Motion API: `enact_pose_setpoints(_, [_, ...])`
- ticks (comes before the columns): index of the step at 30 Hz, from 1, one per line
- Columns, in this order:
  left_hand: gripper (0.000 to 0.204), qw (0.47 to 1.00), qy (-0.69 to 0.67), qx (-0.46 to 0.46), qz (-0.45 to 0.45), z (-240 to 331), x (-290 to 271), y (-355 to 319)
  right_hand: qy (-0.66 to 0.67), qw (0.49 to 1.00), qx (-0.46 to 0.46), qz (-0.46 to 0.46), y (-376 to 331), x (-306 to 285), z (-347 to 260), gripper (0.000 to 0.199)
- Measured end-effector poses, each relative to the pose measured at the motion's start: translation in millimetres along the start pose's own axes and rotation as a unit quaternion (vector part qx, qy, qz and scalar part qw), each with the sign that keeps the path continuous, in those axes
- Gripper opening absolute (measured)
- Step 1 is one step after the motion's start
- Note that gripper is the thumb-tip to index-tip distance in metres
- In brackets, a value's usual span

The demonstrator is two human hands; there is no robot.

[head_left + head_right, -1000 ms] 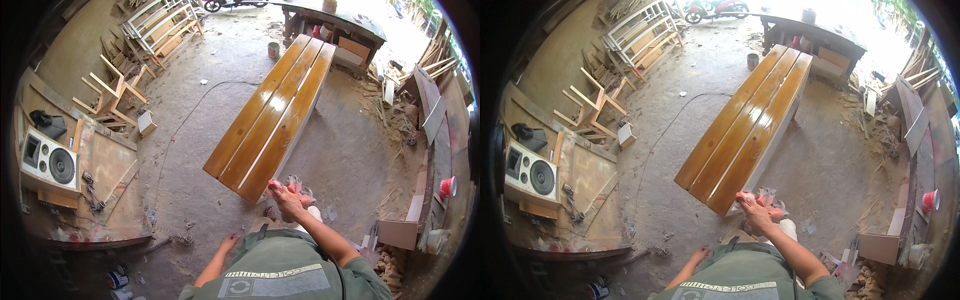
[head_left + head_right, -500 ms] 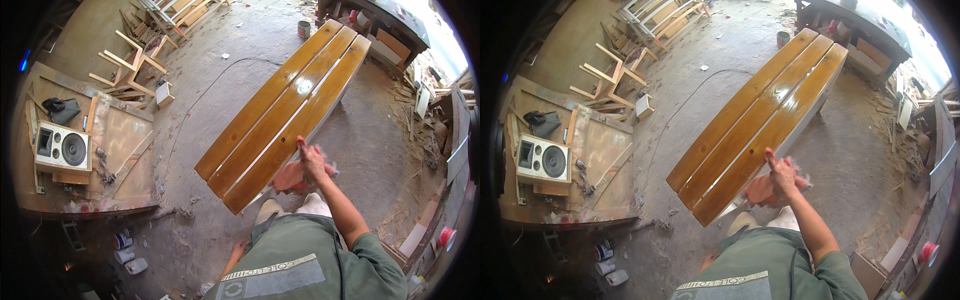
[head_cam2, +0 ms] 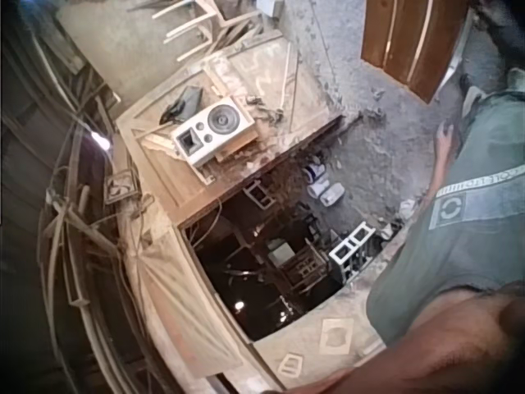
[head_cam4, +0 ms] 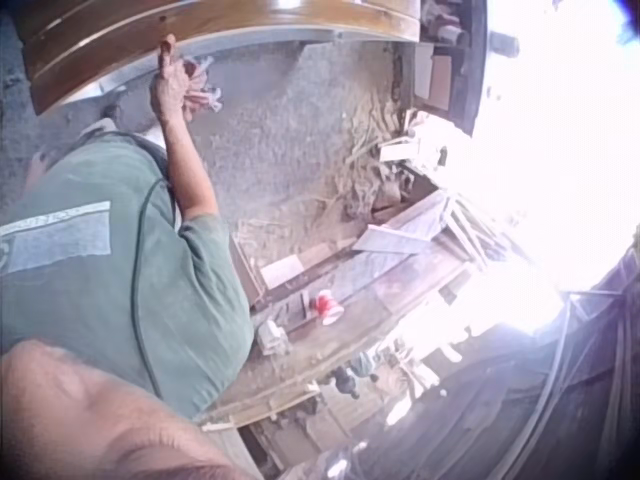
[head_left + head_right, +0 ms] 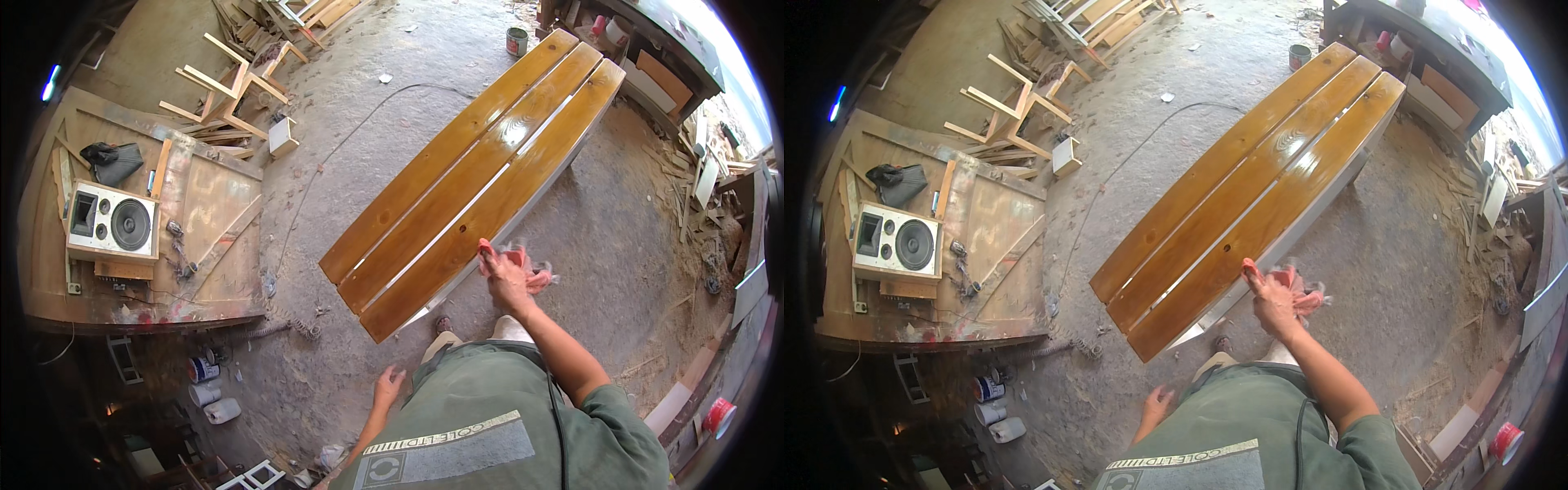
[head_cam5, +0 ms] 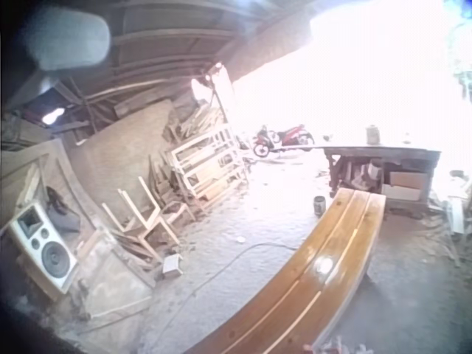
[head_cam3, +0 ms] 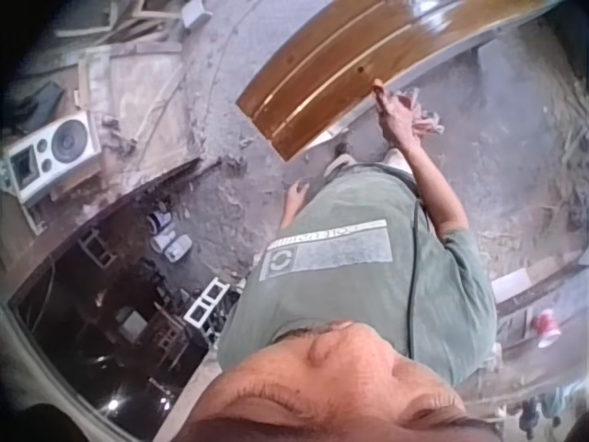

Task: The person wipes the polished surface of a wooden bench with a red cloth, applies a liquid from a white container to the cloth, and then sands the white frame of the bench using a piece of sandpaper.

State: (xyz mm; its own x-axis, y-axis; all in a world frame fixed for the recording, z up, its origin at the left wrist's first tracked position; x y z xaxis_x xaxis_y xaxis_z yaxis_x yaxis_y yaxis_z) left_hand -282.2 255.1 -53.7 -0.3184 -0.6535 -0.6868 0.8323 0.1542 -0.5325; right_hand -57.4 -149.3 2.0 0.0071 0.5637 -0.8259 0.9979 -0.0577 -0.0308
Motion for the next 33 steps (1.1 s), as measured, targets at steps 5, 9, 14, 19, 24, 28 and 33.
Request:
enact_pose_setpoints(5, [0.035, 0.982, -0.022, 0.141, 0.122, 75.5, -50.9, 13.8, 0.035, 0.988, -0.109, -0.099, -21.0, 33.3, -31.8, 0.08])
enact_pose_setpoints(9, [0.031, 0.974, -0.04, 0.19, 0.118, 92.1, -55.2, 14.4, 0.078, 0.996, 0.015, -0.034, 26.1, -27.1, 22.7, 0.084])
enact_pose_setpoints(14, [0.034, 0.979, -0.03, 0.186, 0.077, 78.7, -38.6, -0.8, 0.001, 0.992, 0.076, 0.096, 85.3, -70.9, 121.6, 0.063])
enact_pose_setpoints(19, [0.043, 0.989, -0.038, 0.133, 0.046, 32.4, -25.2, -18.4, 0.125, 0.98, -0.038, 0.148, 76.2, -50.4, 108.8, 0.079])
enact_pose_setpoints(24, [0.058, 0.996, -0.048, 0.081, -0.006, -9.3, -9.3, -27.7, 0.229, 0.948, -0.155, 0.16, 30.9, 4.4, 50.6, 0.079])
enact_pose_setpoints(28, [0.064, 0.996, -0.02, 0.073, -0.044, -22.2, -4.1, -31.6, 0.171, 0.957, -0.214, 0.101, -0.7, 42.7, 15.0, 0.061])
enact_pose_setpoints(33, [0.066, 0.998, 0.01, 0.039, -0.045, -44.1, -25.5, -47.0, 0.229, 0.97, -0.013, 0.082, 29.8, -24.6, 38.7, 0.049])
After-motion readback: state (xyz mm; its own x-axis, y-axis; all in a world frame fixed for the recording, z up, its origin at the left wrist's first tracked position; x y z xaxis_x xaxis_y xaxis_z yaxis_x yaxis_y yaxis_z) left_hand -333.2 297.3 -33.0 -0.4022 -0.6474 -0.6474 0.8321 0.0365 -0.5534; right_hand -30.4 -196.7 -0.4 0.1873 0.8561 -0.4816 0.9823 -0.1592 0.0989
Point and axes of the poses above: each hand's wrist, its own y-axis towards the middle knuckle, its own x-axis out of the palm, z = x × y, the point moved 10 cm from there along y, towards the middle knuckle, and after that the axes turned 5 degrees about x, right-handed, at the moved point
